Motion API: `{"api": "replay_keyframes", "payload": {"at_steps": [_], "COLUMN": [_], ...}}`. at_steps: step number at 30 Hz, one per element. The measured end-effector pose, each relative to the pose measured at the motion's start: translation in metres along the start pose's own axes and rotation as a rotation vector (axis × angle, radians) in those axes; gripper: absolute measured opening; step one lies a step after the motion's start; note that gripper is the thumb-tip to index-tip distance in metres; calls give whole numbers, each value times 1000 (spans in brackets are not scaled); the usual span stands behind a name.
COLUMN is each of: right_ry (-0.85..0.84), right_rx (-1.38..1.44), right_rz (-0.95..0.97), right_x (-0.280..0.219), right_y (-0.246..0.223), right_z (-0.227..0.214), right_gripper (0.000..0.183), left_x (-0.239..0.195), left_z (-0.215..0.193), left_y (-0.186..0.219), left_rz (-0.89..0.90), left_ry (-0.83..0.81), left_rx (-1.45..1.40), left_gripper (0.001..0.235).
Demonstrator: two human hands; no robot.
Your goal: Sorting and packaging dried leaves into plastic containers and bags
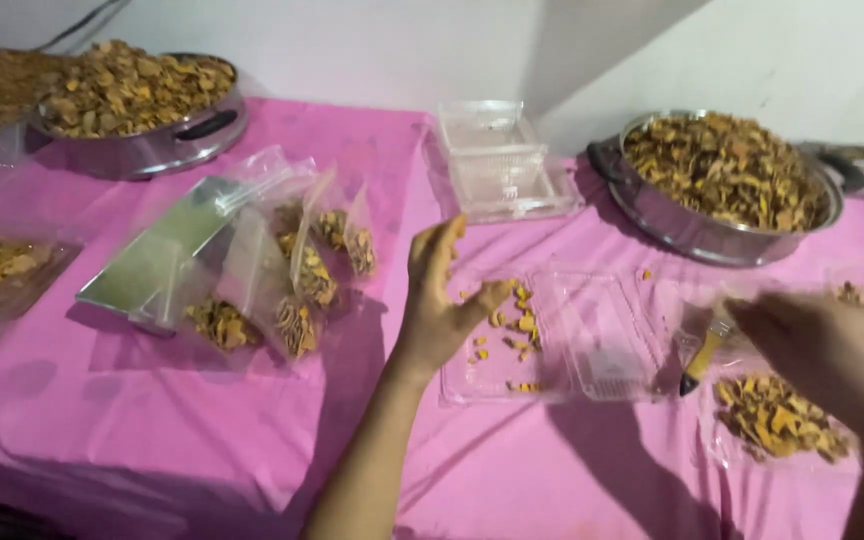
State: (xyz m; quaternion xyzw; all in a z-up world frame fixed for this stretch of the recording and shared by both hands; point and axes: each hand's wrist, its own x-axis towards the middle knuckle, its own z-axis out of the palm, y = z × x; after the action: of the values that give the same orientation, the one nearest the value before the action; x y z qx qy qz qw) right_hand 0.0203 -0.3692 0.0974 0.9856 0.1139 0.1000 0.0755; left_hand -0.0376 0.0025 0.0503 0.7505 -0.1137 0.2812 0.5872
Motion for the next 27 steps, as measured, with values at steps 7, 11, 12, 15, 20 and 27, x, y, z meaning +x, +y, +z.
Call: {"api": "replay_keyframes", "payload": {"at_steps": [7,11,12,15,20,27], "right_ry": [129,167,146,-29,-24,-17], "right_rx": [547,689,669,551,660,466], "right_rz": [99,131,113,-226,-513,-373], "right_x": [-9,-6,-4,13,21,46], "right_y": [-20,-33,-41,-94,-138,-165], "right_z": [-7,-18,-18,-29,-44,-32], "right_gripper": [39,36,35,49,35,39], "left_x": [3,0,-1,-8,-9,-14], "left_z": [4,11,10,17,23,23], "left_y": [-11,-9,-6,4,-6,7], "left_rz": [6,66,70,118,68,224], "left_ry": [29,49,22,-44,-193,-91], "left_rx": [75,123,145,141,5,202], "left_gripper": [80,74,74,68,64,98]}}
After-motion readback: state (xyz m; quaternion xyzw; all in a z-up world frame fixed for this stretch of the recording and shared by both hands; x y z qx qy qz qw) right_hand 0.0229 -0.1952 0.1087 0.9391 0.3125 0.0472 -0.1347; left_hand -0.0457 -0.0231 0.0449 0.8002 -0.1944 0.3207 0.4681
